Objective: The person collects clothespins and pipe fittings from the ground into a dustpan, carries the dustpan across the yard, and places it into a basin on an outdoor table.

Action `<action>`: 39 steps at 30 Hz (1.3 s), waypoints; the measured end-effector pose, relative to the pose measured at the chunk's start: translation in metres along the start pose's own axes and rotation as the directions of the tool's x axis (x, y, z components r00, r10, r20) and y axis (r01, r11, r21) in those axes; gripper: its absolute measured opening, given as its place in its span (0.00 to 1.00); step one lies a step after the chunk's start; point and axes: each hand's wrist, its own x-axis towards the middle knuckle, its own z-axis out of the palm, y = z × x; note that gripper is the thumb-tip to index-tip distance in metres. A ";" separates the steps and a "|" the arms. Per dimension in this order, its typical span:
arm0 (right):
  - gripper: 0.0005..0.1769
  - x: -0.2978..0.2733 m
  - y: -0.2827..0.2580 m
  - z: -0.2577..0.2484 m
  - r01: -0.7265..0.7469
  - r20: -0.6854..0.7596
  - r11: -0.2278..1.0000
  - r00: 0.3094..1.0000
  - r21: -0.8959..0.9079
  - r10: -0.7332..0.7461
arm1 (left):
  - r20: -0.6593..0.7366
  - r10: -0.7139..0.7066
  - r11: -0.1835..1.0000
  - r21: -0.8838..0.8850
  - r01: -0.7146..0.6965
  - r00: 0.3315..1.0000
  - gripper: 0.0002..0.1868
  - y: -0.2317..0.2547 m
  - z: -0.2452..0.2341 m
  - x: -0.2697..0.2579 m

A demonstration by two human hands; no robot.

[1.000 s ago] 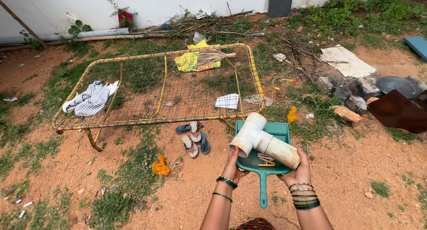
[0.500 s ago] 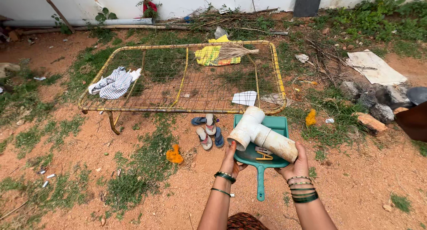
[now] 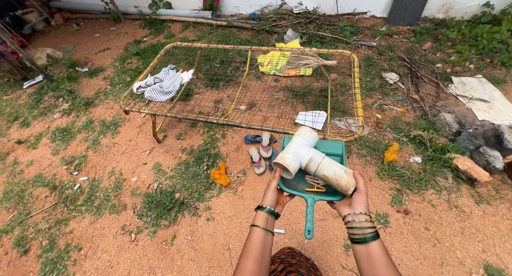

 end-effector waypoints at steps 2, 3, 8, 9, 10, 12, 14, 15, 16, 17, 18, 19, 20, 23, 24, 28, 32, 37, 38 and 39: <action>0.37 0.001 0.000 0.002 -0.010 -0.013 1.000 1.000 -0.005 0.010 | 0.021 0.014 1.000 -0.013 -0.014 1.000 0.47 0.002 -0.005 0.003; 0.37 0.001 -0.003 0.003 -0.009 -0.028 1.000 1.000 -0.009 0.009 | 0.052 0.026 0.999 -0.028 -0.024 0.998 0.51 0.003 -0.005 0.004; 0.36 0.004 -0.011 0.012 -0.020 0.031 0.999 0.999 -0.048 0.021 | -0.053 0.004 1.000 0.020 -0.003 0.999 0.54 0.018 0.006 -0.004; 0.35 0.004 -0.012 0.012 -0.028 0.033 0.997 0.999 -0.075 0.030 | -0.081 -0.005 1.000 -0.013 0.004 0.997 0.54 0.018 0.008 -0.007; 0.35 0.004 -0.013 0.012 -0.033 0.033 0.996 0.999 -0.077 0.036 | -0.087 -0.005 1.000 -0.014 0.004 0.996 0.54 0.018 0.009 -0.008; 0.34 0.008 -0.016 0.015 -0.040 0.046 0.994 0.998 -0.102 0.045 | -0.030 0.028 0.996 -0.080 -0.030 0.999 0.54 0.020 0.009 -0.007; 0.34 0.013 -0.018 0.018 -0.040 0.072 0.993 0.996 -0.115 0.049 | -0.055 0.014 0.995 -0.094 -0.019 0.998 0.53 0.020 0.011 -0.005; 0.34 0.015 -0.019 0.020 -0.038 0.101 0.992 0.994 -0.122 0.050 | -0.076 0.001 0.995 -0.102 -0.009 0.997 0.52 0.021 0.012 -0.003; 0.34 0.017 -0.022 0.021 -0.042 0.108 0.991 0.993 -0.128 0.056 | -0.082 0.009 0.994 -0.106 -0.018 0.997 0.52 0.020 0.014 -0.003; 0.34 0.019 -0.024 0.023 -0.038 0.100 0.988 0.994 -0.149 0.054 | -0.070 0.025 0.994 -0.105 -0.033 0.997 0.50 0.021 0.013 -0.002; 0.34 0.022 -0.026 0.026 -0.035 0.093 0.985 0.994 -0.170 0.051 | -0.059 0.041 0.993 -0.105 -0.047 0.997 0.49 0.021 0.012 -0.001; 0.34 0.024 -0.028 0.026 -0.040 0.095 0.983 0.994 -0.178 0.058 | -0.066 0.045 0.992 -0.111 -0.052 0.997 0.49 0.019 0.012 -0.001; 0.35 0.026 -0.030 0.028 -0.059 0.102 0.983 0.992 -0.175 0.078 | -0.084 0.054 0.992 -0.107 -0.063 0.995 0.47 0.018 0.011 0.000; 0.36 0.026 -0.034 0.031 -0.082 0.146 0.979 0.983 -0.188 0.110 | -0.127 0.096 0.990 -0.094 -0.109 0.987 0.43 0.015 0.011 -0.003; 0.36 0.025 -0.036 0.033 -0.082 0.181 0.979 0.977 -0.189 0.117 | -0.144 0.125 0.988 -0.074 -0.137 0.982 0.42 0.016 0.012 -0.005; 0.36 0.019 -0.036 0.043 -0.093 0.186 0.976 0.974 -0.198 0.131 | -0.148 0.209 0.974 -0.056 -0.219 0.967 0.39 0.020 0.016 -0.022; 0.36 0.015 -0.036 0.054 -0.125 0.220 0.974 0.961 -0.187 0.166 | -0.194 0.230 0.969 -0.050 -0.243 0.954 0.35 0.029 0.017 -0.031; 0.36 0.014 -0.030 0.068 -0.146 0.233 0.970 0.953 -0.195 0.191 | -0.209 0.283 0.954 -0.035 -0.297 0.936 0.37 0.032 0.003 -0.033; 0.36 0.014 -0.026 0.069 -0.151 0.248 0.967 0.948 -0.206 0.200 | -0.203 0.291 0.952 -0.038 -0.304 0.935 0.38 0.032 -0.003 -0.034; 0.37 0.013 -0.020 0.071 -0.158 0.257 0.964 0.943 -0.213 0.212 | -0.198 0.293 0.951 -0.039 -0.306 0.935 0.40 0.033 -0.009 -0.037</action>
